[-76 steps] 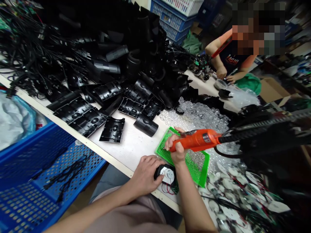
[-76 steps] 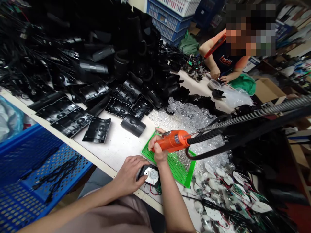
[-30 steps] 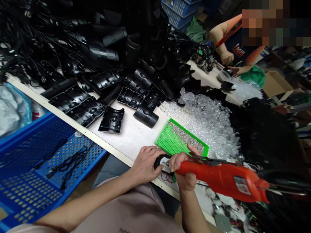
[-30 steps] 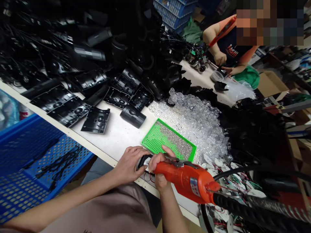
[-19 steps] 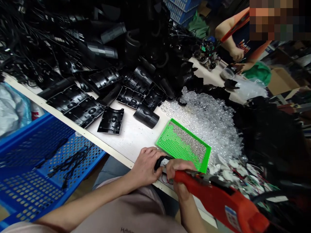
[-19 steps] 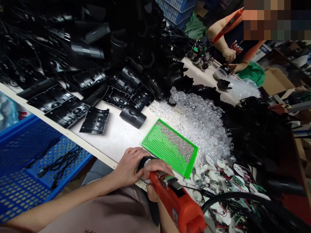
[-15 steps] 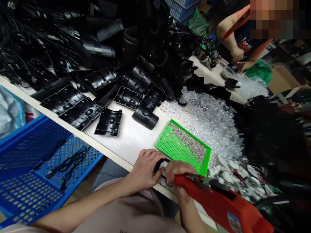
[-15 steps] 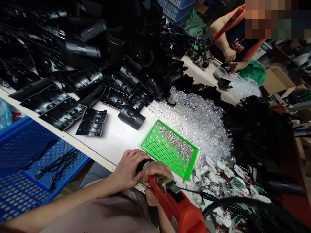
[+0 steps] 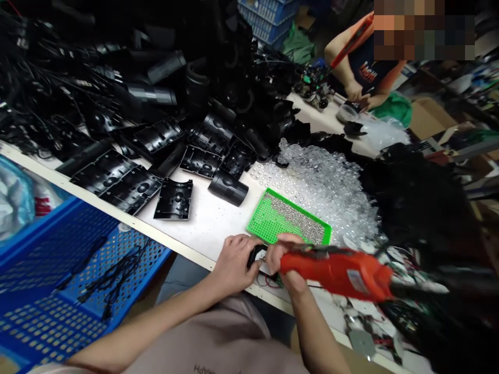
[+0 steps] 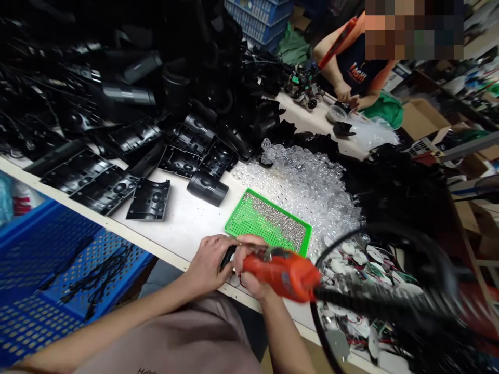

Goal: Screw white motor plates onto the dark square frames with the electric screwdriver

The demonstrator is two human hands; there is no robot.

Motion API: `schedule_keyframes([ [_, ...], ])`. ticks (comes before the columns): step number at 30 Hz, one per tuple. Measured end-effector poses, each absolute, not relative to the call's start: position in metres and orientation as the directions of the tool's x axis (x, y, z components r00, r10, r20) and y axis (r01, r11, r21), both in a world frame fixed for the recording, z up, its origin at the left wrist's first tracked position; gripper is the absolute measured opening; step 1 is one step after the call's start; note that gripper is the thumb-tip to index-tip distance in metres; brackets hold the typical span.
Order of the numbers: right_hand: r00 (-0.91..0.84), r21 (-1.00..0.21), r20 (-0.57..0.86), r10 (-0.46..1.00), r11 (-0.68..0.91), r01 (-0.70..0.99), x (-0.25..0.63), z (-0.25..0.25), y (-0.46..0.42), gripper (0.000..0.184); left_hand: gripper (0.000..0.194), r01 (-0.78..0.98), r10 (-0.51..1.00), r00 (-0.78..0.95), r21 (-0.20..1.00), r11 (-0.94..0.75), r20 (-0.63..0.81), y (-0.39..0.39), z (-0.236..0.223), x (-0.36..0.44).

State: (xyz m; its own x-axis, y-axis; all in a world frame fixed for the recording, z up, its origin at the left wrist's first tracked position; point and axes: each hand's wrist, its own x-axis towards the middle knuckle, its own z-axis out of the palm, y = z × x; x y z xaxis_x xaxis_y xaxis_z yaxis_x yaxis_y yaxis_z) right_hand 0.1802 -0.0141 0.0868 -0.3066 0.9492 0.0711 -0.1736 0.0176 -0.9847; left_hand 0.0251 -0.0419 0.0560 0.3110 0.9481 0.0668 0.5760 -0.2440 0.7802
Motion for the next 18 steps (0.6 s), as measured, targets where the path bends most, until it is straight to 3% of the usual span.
schedule_keyframes([
  [2,-0.267,-0.964,0.176,0.947,0.111,-0.241,0.184,0.105,-0.012,0.062,0.039,0.588,0.947,0.318,0.772,-0.241,0.053,-0.041,0.057,0.024],
  [5,-0.291,-0.975,0.222,0.931,0.210,-0.073,0.210,0.128,-0.012,0.078,0.045,0.576,0.928,0.372,0.778,-0.249,0.022,-0.039,0.059,0.016],
  [8,-0.273,-0.913,0.154,0.950,0.242,0.327,0.242,0.131,-0.021,0.060,0.061,0.538,0.895,0.446,0.794,-0.283,0.017,-0.037,0.060,0.007],
  [11,-0.273,-0.727,0.013,0.962,0.197,0.657,0.250,0.113,-0.035,0.036,0.073,0.536,0.884,0.467,0.793,-0.289,0.006,-0.036,0.058,0.002],
  [14,-0.331,-0.578,-0.049,0.942,0.243,0.779,0.230,0.089,-0.048,0.036,0.074,0.562,0.897,0.442,0.779,-0.278,0.001,-0.036,0.057,0.005],
  [18,-0.255,-0.441,0.079,0.964,0.263,0.858,0.201,0.071,-0.053,0.034,0.070,0.574,0.907,0.420,0.766,-0.289,0.027,-0.035,0.057,0.009],
])
